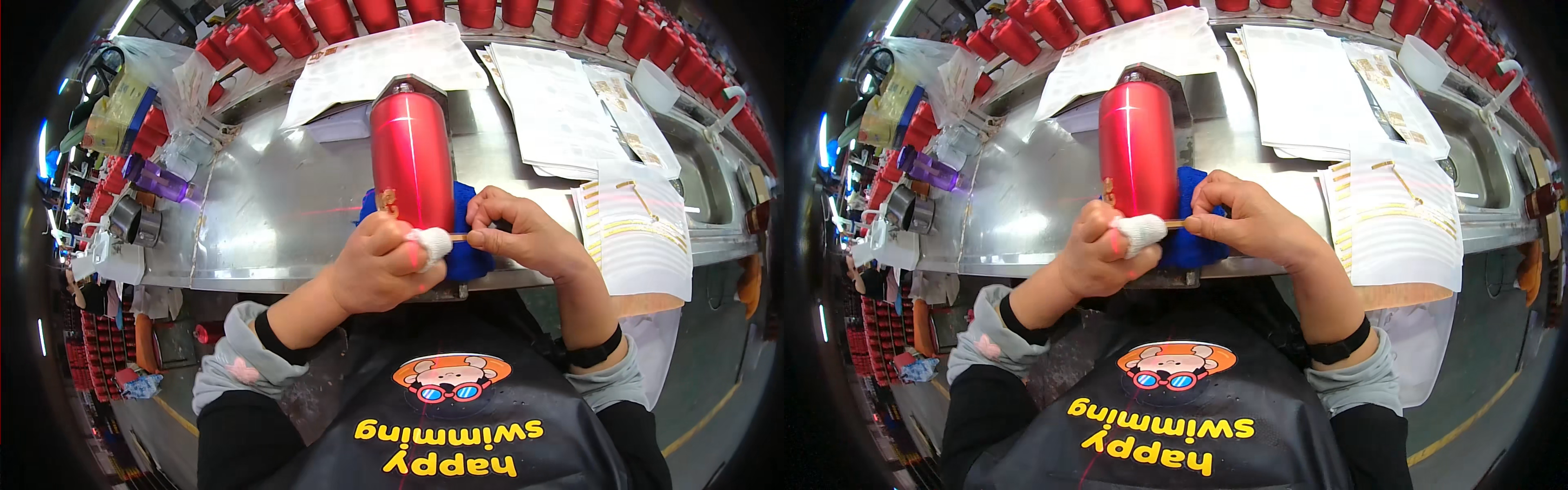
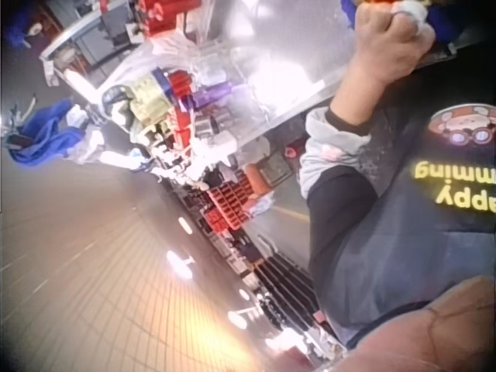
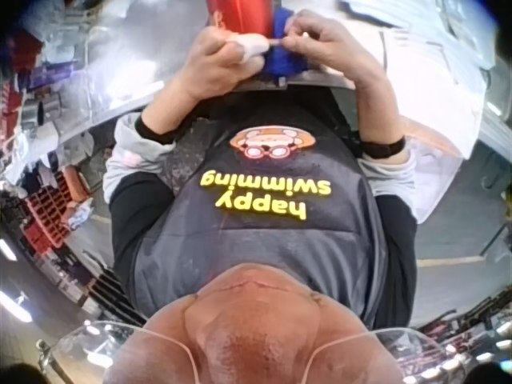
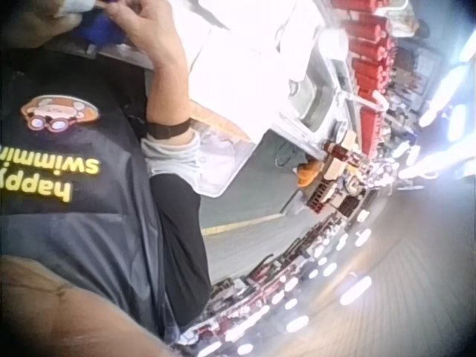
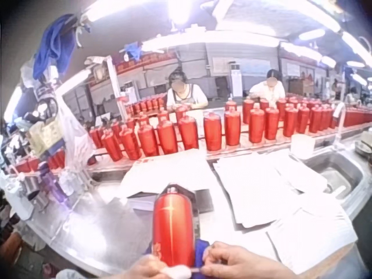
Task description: Applying and pressing gold foil labels onto red liquor bottles in a factory setting.
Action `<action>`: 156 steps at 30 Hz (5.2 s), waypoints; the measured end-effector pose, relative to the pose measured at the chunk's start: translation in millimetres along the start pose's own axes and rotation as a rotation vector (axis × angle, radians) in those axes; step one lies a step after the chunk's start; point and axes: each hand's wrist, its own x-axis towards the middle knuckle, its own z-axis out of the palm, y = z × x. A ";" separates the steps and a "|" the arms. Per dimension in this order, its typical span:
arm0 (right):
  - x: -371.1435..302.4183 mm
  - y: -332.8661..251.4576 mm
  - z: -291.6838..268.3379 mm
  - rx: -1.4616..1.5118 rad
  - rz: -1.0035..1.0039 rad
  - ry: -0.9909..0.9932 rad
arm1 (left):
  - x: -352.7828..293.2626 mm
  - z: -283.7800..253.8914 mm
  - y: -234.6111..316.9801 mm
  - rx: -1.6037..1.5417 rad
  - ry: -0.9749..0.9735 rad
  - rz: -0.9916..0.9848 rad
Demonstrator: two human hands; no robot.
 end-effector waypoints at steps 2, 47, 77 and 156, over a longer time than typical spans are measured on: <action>1.9 -2.2 2.6 -0.005 0.011 0.000 | -12.7 -0.8 6.7 -0.083 0.104 -0.153; -20.8 6.1 38.4 0.340 -0.218 0.469 | -10.8 2.0 22.5 -0.696 0.252 -1.058; -19.4 -23.3 49.4 -0.017 -0.096 0.296 | -3.3 0.4 20.7 -0.724 0.274 -1.057; 2.5 -36.2 75.0 0.033 -0.084 0.547 | -13.5 -7.4 37.1 -0.077 0.257 -0.732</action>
